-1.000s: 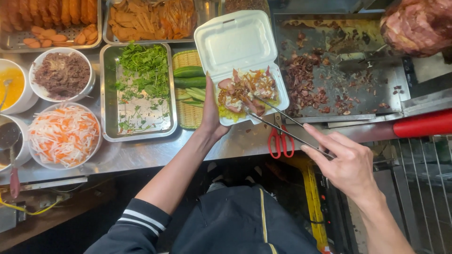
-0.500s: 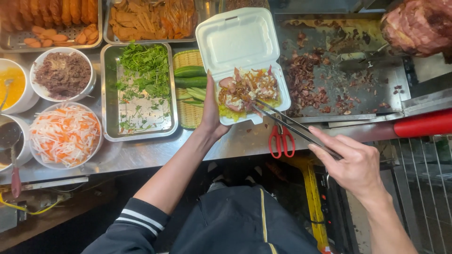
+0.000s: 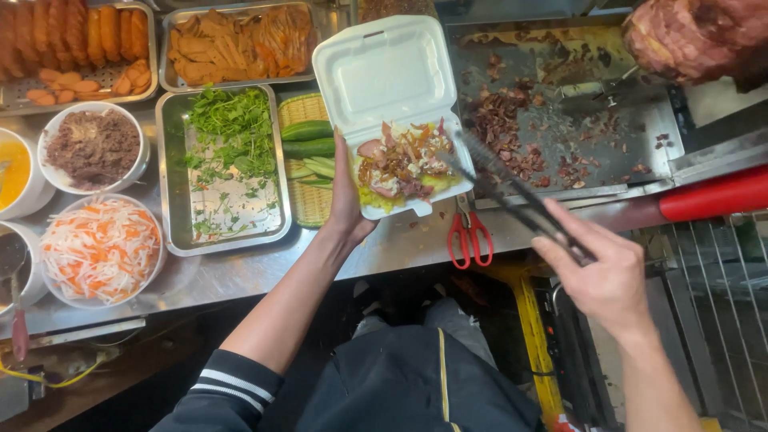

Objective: Assembling a sticky rice meal in a styrofoam container with various toppings and sauces.

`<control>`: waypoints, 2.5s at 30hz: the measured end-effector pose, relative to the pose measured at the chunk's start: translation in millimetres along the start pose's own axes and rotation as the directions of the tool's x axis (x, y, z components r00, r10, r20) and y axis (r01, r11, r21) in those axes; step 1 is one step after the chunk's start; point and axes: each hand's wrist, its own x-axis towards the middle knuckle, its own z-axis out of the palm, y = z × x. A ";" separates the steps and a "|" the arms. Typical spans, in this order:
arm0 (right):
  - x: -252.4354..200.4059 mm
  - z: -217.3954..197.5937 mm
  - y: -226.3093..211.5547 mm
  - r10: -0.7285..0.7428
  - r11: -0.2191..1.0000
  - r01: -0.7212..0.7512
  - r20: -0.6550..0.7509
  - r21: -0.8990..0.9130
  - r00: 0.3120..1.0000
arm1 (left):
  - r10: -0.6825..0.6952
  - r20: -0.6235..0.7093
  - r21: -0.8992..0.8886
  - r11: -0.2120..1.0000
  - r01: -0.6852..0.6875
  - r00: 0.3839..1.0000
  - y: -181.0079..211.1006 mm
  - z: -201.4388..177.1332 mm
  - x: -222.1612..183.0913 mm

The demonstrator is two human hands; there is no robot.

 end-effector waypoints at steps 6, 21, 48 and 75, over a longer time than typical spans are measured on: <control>24.9 28.9 96.6 0.676 0.731 -0.675 -0.031 -0.100 0.736 | 0.062 0.139 -0.013 0.998 -0.061 0.988 -17.5 8.2 4.8; -39.8 -53.0 334.6 0.939 -0.291 0.032 0.279 0.956 0.200 | 0.057 -0.253 0.106 0.994 -0.030 0.966 -100.2 104.4 24.2; -22.5 -27.6 14.0 0.079 0.887 0.039 -0.235 0.460 0.969 | -0.157 0.119 -0.015 0.987 0.159 0.980 -161.7 24.4 36.4; -27.6 -73.4 16.3 0.048 0.958 0.051 -0.338 0.281 0.940 | -0.072 0.359 -0.124 0.985 0.124 0.931 -144.4 12.9 20.6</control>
